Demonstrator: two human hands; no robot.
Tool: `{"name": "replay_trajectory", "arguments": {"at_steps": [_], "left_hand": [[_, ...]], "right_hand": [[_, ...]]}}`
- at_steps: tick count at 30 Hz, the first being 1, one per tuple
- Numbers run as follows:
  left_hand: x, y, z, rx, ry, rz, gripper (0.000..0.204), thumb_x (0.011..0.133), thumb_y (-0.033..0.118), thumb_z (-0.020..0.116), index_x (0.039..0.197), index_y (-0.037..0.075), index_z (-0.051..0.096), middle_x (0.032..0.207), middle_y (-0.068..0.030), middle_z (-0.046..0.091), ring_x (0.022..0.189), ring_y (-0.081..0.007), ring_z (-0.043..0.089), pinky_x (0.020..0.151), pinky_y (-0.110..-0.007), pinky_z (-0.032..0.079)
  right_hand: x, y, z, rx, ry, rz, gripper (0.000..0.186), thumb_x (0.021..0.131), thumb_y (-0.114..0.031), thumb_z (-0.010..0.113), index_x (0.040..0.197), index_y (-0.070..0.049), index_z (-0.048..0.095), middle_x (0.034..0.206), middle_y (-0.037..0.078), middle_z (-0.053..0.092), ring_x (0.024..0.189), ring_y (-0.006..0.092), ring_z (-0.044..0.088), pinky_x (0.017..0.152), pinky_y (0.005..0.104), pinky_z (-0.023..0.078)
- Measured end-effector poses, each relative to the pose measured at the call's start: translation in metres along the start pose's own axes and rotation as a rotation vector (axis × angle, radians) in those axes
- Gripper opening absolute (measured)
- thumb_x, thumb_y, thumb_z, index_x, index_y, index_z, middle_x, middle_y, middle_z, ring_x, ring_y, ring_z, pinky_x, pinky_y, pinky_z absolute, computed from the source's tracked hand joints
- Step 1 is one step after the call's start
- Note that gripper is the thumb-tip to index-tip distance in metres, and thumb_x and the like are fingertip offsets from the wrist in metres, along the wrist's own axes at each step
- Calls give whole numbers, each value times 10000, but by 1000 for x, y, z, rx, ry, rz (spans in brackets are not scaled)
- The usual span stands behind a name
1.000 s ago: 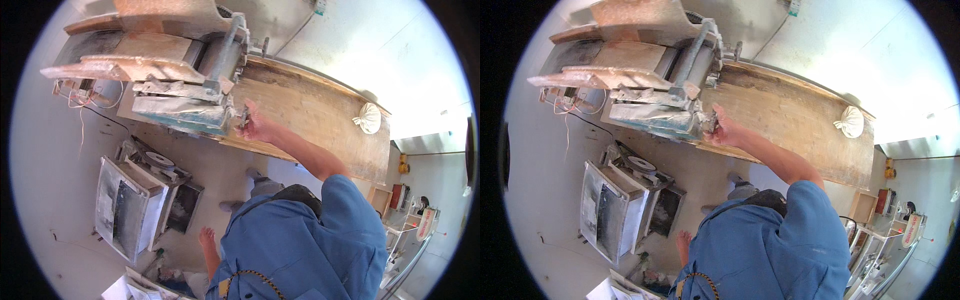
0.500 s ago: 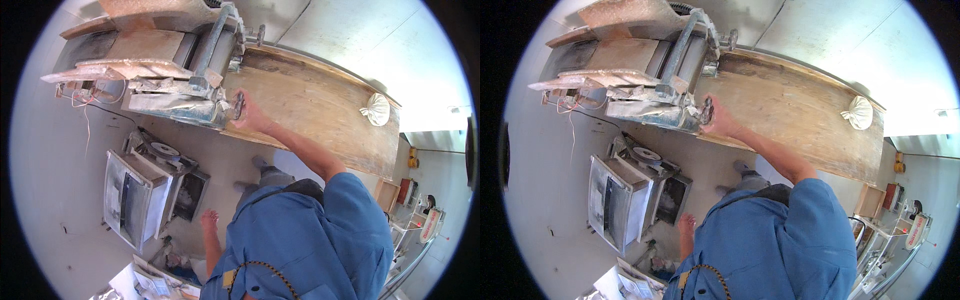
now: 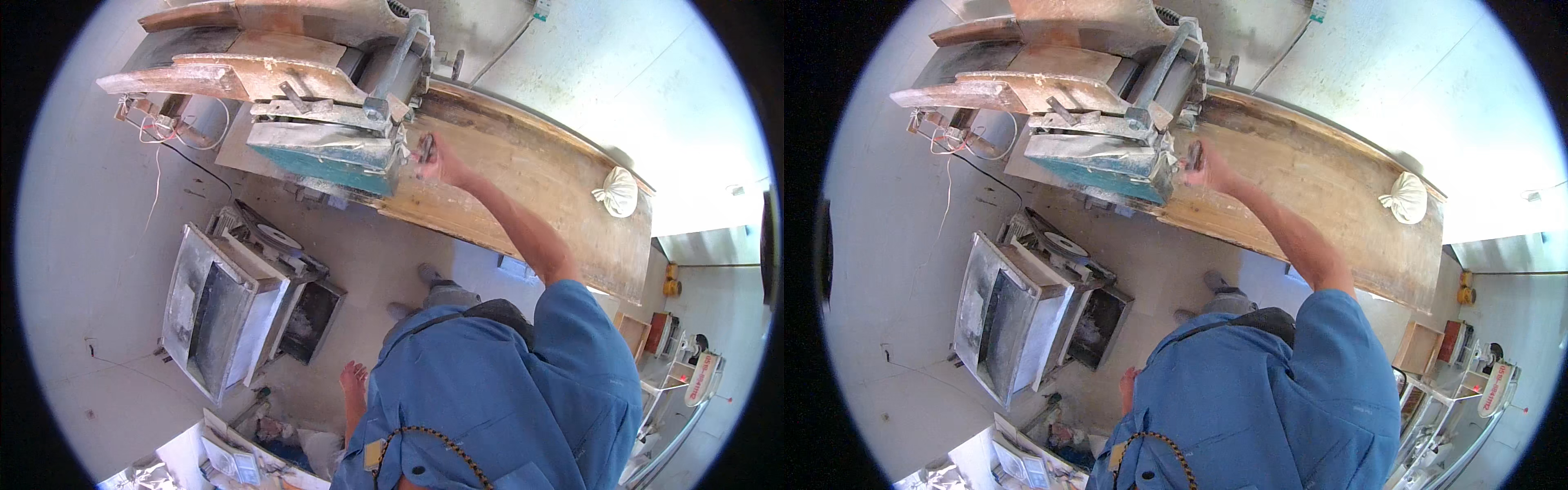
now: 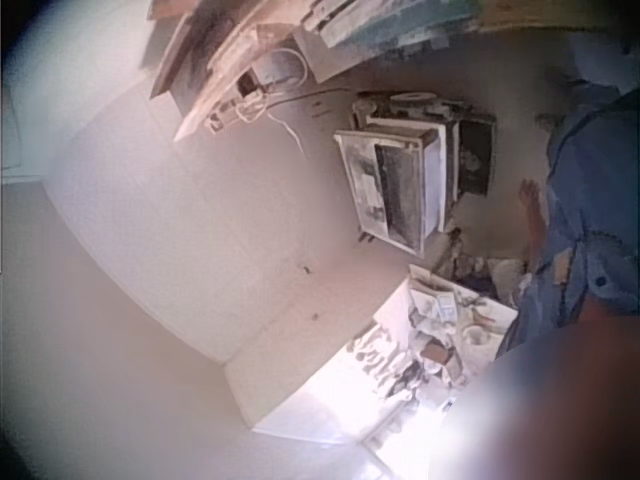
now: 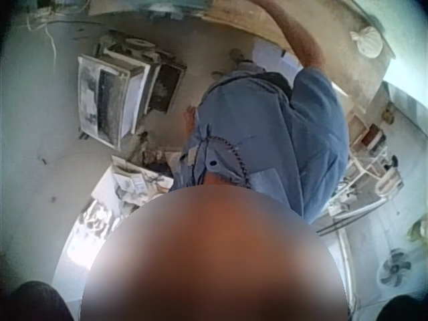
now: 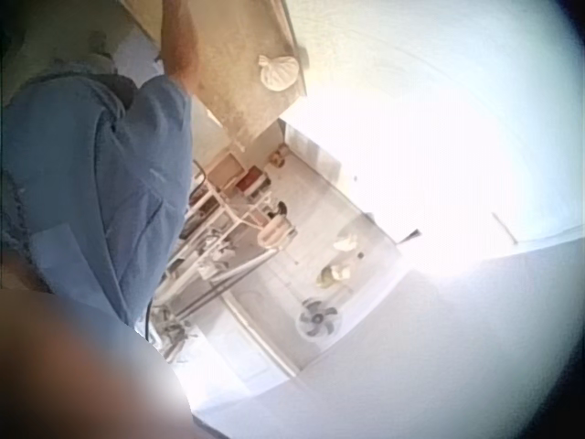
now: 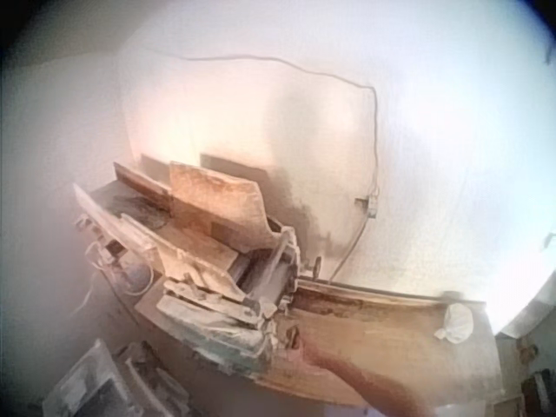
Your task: The person scrapes residue from a large metal bowl and places it into a hopper. They then use a brush to clean the interior of the hopper and its metal grate, removing accumulated debris.
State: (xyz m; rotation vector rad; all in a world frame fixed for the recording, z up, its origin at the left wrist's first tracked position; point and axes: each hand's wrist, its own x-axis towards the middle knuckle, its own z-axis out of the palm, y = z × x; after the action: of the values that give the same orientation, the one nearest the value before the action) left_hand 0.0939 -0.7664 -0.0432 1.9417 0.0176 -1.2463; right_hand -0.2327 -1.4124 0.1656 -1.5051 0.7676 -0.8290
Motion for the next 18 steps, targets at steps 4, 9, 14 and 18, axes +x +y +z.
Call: {"name": "replay_trajectory", "arguments": {"at_steps": [4,9,14,18], "left_hand": [[8,-6,-28,-95,-42,-12,429,1038,328,598,1358,42,616,1050,-120,710,842,-260,691,701,-393,556],[30,17,-47,-154,32,-130,422,1046,321,575,1381,68,614,1071,-120,719,827,-241,697,686,-375,558],[38,44,-49,-274,16,-107,401,1059,339,566,1360,80,623,1066,-117,719,823,-245,700,670,-374,561],[38,52,-25,-221,96,-214,399,1061,339,577,1330,47,619,1057,-118,713,826,-257,700,675,-383,569]], "right_hand": [[-16,-18,4,-1012,82,-475,863,731,-281,939,1397,-5,465,1436,247,525,1350,409,528,1154,504,457],[-26,-38,2,-1098,38,-573,886,719,-277,925,1423,-6,462,1547,247,453,1462,462,413,1210,505,407],[-33,-34,-5,-680,216,-224,915,894,-472,807,1563,-16,380,1486,262,537,1393,450,513,1178,495,428],[-30,-31,-8,604,179,804,1059,927,-817,576,1622,-51,351,1406,300,599,1342,470,568,1129,530,466]]}}
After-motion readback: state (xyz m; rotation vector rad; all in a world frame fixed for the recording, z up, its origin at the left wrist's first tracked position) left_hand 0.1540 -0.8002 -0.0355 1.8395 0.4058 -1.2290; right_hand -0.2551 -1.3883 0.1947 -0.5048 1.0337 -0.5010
